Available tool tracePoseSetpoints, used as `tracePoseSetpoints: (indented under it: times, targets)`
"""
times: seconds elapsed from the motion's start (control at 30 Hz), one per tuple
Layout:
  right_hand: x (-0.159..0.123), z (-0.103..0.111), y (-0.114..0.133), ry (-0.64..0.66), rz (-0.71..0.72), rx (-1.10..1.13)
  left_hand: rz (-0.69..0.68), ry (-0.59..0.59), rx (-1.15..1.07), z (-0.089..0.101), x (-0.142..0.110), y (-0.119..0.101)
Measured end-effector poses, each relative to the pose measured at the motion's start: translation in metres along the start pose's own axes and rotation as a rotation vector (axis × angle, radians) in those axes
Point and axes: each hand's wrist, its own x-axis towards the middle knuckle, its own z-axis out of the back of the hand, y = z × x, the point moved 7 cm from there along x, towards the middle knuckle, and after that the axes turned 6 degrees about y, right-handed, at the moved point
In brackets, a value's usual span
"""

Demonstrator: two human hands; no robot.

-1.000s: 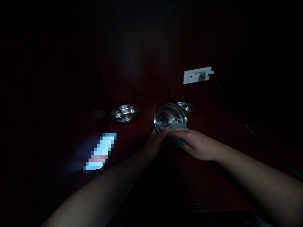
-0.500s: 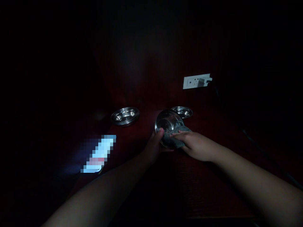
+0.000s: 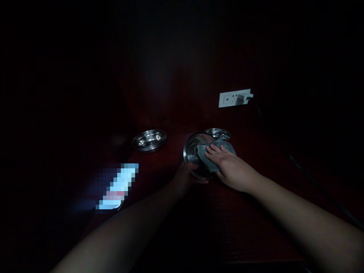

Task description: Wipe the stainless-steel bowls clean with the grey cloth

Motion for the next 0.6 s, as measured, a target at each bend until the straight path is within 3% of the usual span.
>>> tracePoseSetpoints:
  times: [0.37,0.6]
  targets:
    - [-0.001,0.013,0.006,-0.105,0.006,0.067,0.005,0.18,0.091,-0.006,0.002,0.004]
    - [-0.002,0.015,0.02,-0.112,0.132,0.22,0.0,0.229,0.118,-0.008,-0.003,0.005]
